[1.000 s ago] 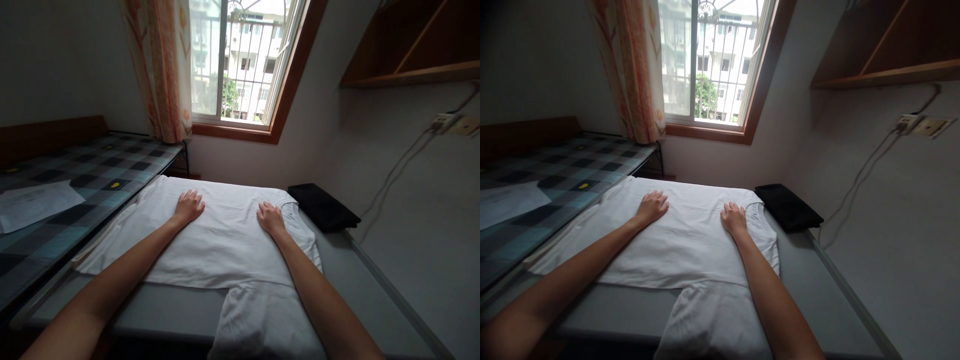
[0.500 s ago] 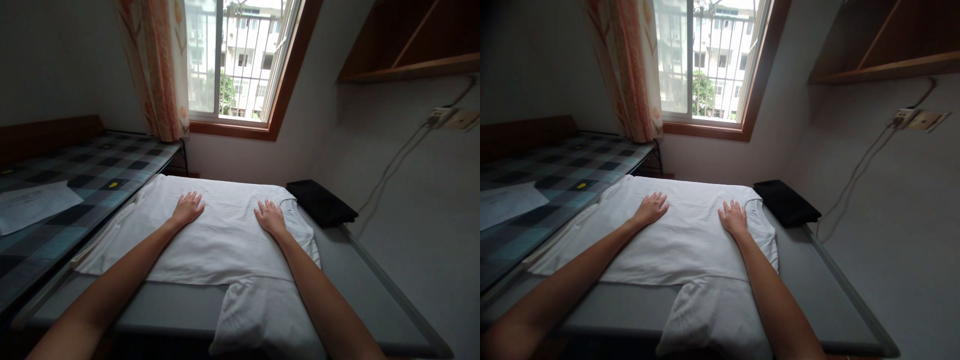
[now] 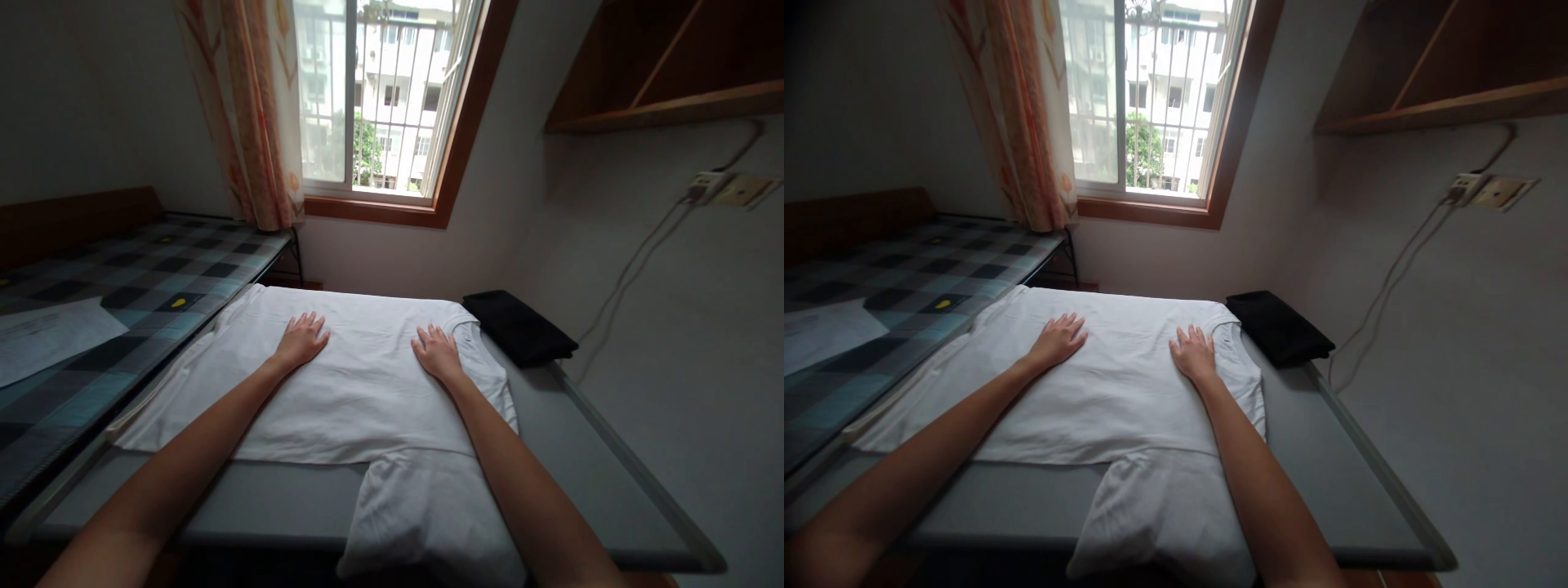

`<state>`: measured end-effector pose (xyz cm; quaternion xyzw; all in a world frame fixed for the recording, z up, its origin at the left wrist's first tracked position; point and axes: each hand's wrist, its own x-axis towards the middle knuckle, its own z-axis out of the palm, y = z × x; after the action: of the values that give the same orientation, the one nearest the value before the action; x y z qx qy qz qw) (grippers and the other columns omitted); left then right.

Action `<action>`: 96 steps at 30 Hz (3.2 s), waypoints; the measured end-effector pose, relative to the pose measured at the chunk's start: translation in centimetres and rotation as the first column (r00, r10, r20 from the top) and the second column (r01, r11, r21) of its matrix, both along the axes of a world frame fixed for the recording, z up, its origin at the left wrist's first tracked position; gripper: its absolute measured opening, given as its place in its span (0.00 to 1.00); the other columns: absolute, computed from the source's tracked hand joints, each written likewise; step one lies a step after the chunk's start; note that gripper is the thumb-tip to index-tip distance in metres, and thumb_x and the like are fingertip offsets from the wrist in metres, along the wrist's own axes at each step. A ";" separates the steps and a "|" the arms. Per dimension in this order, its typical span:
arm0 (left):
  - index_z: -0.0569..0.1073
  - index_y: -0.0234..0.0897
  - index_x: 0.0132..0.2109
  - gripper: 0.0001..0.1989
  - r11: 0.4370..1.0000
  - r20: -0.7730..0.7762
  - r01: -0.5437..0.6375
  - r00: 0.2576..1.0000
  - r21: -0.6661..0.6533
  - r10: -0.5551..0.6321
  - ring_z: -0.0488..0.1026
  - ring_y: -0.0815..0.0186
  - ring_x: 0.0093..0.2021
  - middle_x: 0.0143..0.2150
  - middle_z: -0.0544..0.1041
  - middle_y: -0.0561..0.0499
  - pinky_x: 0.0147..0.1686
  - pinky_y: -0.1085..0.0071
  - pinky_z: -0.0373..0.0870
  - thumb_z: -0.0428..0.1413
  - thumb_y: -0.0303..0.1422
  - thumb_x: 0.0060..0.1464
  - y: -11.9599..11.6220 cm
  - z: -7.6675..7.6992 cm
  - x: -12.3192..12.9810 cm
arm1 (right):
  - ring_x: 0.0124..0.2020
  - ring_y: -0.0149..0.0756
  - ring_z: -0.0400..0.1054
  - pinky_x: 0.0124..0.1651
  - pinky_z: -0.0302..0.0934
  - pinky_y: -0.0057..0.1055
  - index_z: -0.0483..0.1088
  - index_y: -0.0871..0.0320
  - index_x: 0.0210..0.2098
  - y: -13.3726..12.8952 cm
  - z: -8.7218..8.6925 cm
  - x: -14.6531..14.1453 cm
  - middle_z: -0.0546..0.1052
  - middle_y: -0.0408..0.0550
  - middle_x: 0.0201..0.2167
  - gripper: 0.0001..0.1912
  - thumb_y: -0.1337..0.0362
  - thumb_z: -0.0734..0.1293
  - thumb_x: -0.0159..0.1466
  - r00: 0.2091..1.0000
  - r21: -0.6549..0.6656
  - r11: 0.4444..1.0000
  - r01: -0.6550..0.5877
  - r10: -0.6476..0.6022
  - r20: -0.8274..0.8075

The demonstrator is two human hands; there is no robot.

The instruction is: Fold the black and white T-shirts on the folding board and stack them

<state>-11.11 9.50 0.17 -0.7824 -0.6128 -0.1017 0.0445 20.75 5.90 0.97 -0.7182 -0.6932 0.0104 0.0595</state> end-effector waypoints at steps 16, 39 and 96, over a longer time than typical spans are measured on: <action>0.65 0.35 0.62 0.26 1.000 0.021 -0.006 1.000 -0.005 0.006 0.56 0.52 0.67 0.66 0.61 0.39 0.63 0.53 0.51 0.44 0.42 0.63 -0.1 0.1 0.0 | 0.68 0.47 0.46 0.66 0.39 0.46 0.59 0.55 0.65 -0.1 0.0 0.0 0.55 0.56 0.68 0.28 0.52 0.51 0.70 1.000 0.021 1.000 -0.009 0.009 0.001; 0.65 0.37 0.62 0.25 1.000 0.019 -0.012 1.000 -0.005 0.012 0.56 0.52 0.67 0.66 0.62 0.40 0.63 0.54 0.51 0.43 0.42 0.63 -0.2 0.2 0.1 | 0.68 0.47 0.46 0.66 0.39 0.46 0.59 0.55 0.65 -0.1 0.0 0.0 0.56 0.56 0.68 0.28 0.53 0.52 0.69 1.000 0.022 1.000 -0.010 0.010 -0.001; 0.65 0.34 0.62 0.26 1.000 0.011 0.005 1.000 -0.005 -0.005 0.55 0.50 0.67 0.67 0.61 0.38 0.63 0.52 0.51 0.43 0.41 0.63 0.0 0.1 0.0 | 0.68 0.47 0.46 0.66 0.39 0.47 0.59 0.55 0.64 0.0 -0.2 0.2 0.56 0.56 0.68 0.28 0.52 0.52 0.70 1.000 0.027 1.000 -0.015 0.015 -0.013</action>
<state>-11.13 9.46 0.24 -0.7836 -0.6112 -0.1048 0.0389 20.91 5.90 0.82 -0.7121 -0.6982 0.0062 0.0734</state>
